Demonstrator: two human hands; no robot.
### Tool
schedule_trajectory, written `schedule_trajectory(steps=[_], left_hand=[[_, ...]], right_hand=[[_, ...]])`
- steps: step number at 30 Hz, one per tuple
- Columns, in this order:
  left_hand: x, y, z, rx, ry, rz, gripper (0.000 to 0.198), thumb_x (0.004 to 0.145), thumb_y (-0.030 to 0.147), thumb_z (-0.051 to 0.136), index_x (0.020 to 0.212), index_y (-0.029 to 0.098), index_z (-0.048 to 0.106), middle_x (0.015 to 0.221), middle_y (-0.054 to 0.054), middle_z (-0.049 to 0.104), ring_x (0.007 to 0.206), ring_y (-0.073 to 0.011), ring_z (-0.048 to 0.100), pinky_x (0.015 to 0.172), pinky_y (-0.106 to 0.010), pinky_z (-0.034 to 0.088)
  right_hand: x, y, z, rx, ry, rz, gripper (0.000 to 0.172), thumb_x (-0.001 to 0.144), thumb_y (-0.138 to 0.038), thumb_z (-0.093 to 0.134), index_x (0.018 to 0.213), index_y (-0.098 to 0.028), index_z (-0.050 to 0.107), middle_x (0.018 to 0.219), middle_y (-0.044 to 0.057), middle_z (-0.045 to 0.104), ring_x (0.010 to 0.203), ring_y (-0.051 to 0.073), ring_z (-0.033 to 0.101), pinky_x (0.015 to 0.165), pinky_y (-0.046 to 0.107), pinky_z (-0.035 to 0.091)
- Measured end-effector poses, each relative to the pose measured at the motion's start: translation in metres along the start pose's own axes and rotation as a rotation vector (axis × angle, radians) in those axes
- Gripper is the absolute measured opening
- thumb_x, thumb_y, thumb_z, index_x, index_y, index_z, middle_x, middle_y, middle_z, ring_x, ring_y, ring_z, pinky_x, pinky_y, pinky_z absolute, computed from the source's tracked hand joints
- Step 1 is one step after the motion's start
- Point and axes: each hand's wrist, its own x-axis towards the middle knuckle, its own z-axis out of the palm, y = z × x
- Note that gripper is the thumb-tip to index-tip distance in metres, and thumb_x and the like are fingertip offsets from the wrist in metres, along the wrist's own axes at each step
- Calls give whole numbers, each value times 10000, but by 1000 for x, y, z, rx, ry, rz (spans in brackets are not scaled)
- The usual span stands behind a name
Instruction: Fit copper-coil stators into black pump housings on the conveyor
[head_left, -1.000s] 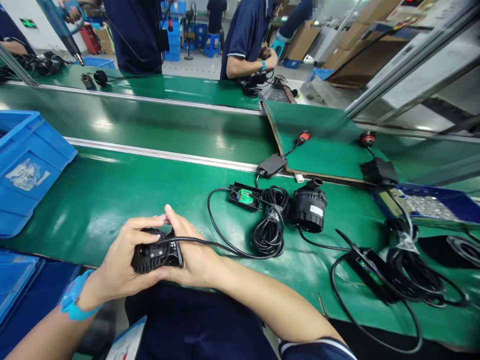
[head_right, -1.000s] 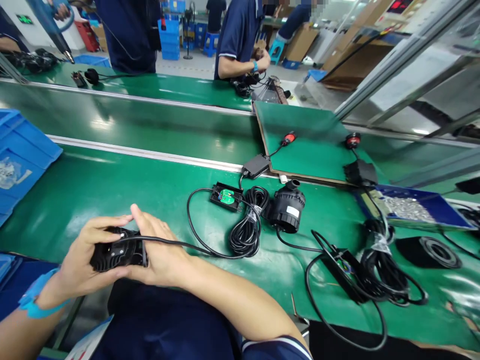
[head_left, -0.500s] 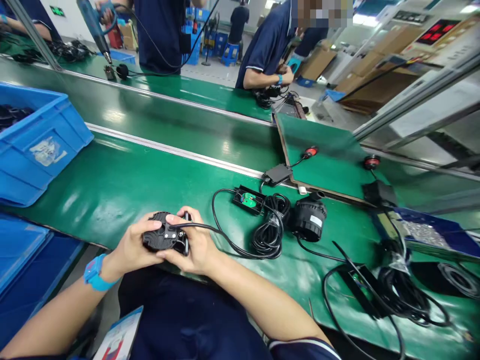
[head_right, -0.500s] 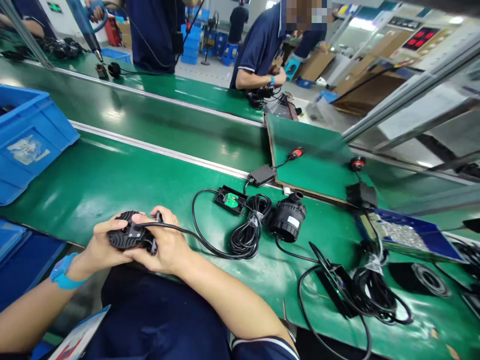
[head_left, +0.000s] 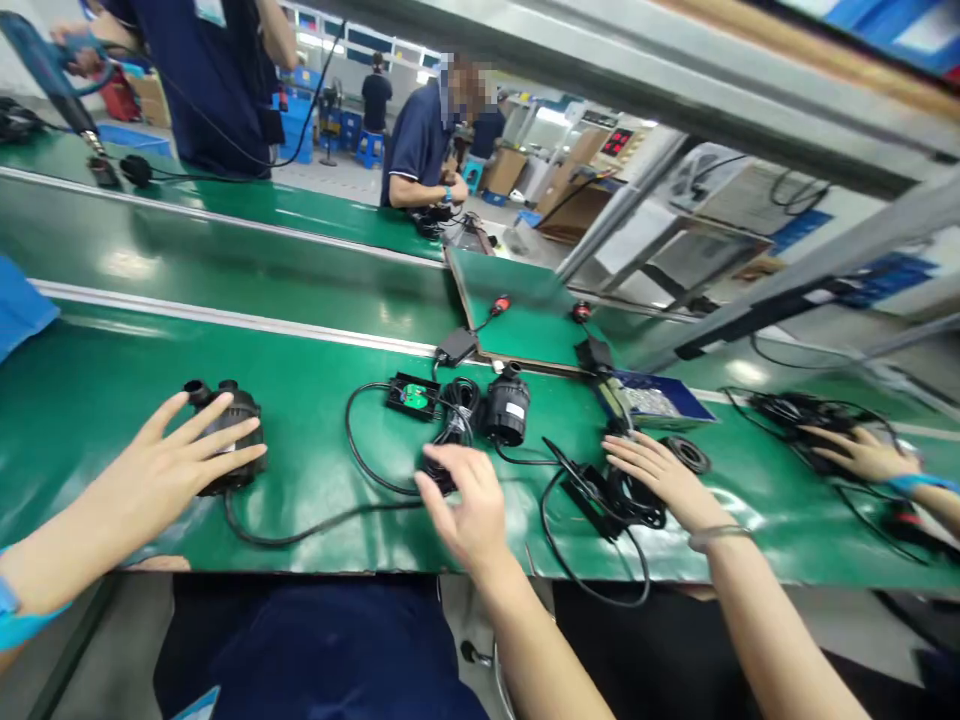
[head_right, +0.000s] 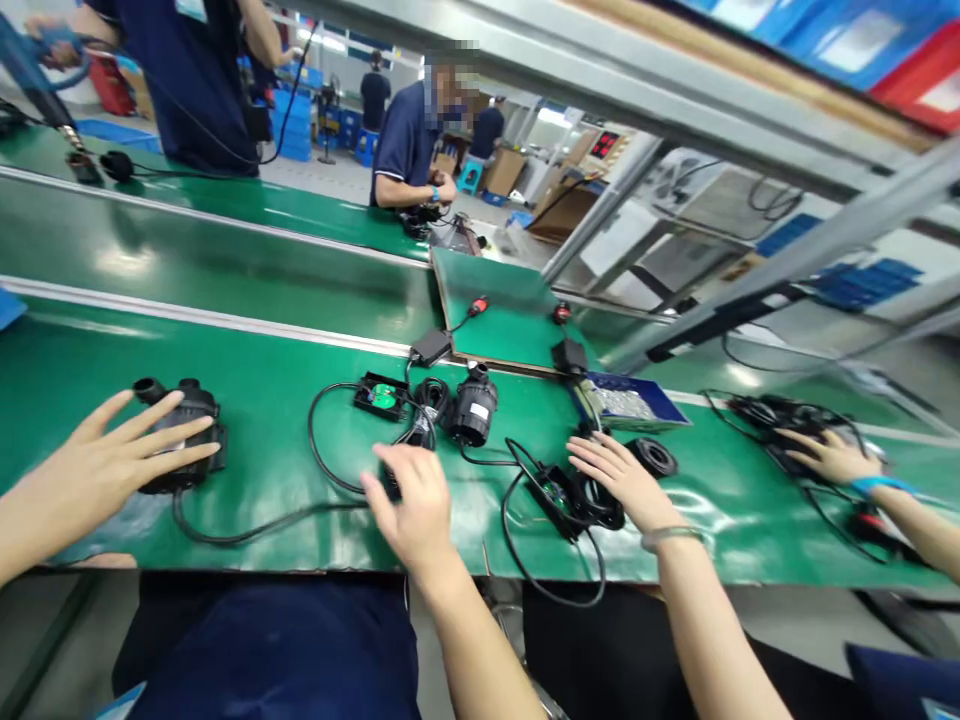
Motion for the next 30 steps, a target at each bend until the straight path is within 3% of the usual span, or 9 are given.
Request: schedule_trajectory(steps=[2, 4, 6, 8, 11, 13, 16, 23, 30], left_hand=[[-3, 1, 10, 38, 116, -117, 845, 891, 187, 394, 1572, 668, 255, 1674, 125, 297, 1570, -360, 237, 1243, -714, 112], [-8, -2, 20, -32, 182, -310, 694, 947, 450, 457, 1560, 694, 239, 1730, 136, 78, 1568, -440, 182, 1159, -776, 263], [-14, -9, 33, -206, 128, -473, 834, 823, 711, 584, 1578, 664, 233, 1736, 136, -58, 1552, -496, 191, 1068, -760, 419], [-17, -18, 50, -329, 34, -525, 934, 763, 760, 634, 1589, 644, 213, 1742, 117, 48, 1551, -462, 249, 1095, -702, 451], [-5, -21, 77, -368, -6, -543, 899, 815, 743, 619, 1601, 593, 209, 1674, 37, 268, 1584, -382, 232, 1224, -647, 333], [13, -13, 90, -381, -23, -530, 872, 863, 730, 596, 1620, 517, 220, 1666, -34, 245, 1594, -371, 211, 1242, -626, 311], [50, 8, 101, -441, -54, -452, 871, 910, 717, 571, 1642, 400, 222, 1674, -120, 187, 1594, -388, 192, 1221, -619, 338], [144, 51, 127, -570, -112, -270, 996, 854, 806, 597, 1662, 364, 219, 1699, -125, 101, 1567, -400, 255, 1208, -583, 376], [215, 93, 151, -646, -118, -103, 1037, 836, 828, 608, 1669, 333, 238, 1704, -141, 93, 1574, -410, 231, 1224, -598, 344]], right_hand=[[6, 24, -2, -165, -16, 191, 406, 982, -423, 665, 1297, -168, 652, 1197, 123, 656, 1124, 273, 612, 974, 465, 529], [9, 41, 3, -195, -112, 400, 683, 934, -573, 671, 1448, -130, 588, 1334, 184, 584, 1229, 364, 572, 1026, 569, 502], [11, 51, 12, -66, -226, 574, 841, 856, -570, 716, 1546, -132, 518, 1514, 219, 446, 1330, 445, 514, 1076, 642, 450], [10, 55, 20, 117, -252, 643, 780, 802, -434, 707, 1521, -172, 557, 1633, 186, 318, 1421, 446, 457, 1149, 635, 397], [2, 56, 25, 256, -128, 653, 573, 777, -314, 584, 1322, -168, 684, 1618, 139, 383, 1497, 317, 425, 1247, 508, 345], [-11, 52, 20, 281, -20, 673, 469, 804, -314, 552, 1213, -158, 721, 1569, 141, 454, 1501, 265, 430, 1258, 461, 342], [-40, 41, 3, 301, 115, 704, 370, 849, -306, 589, 1163, -208, 758, 1567, 109, 475, 1481, 279, 460, 1231, 505, 374], [-100, 14, -49, 241, 37, 723, 418, 850, -181, 610, 1209, -326, 766, 1563, 54, 498, 1455, 284, 499, 1202, 538, 401], [-127, 11, -72, 176, 151, 765, 302, 913, -238, 640, 1182, -246, 777, 1541, 110, 520, 1439, 248, 522, 1184, 392, 449]])
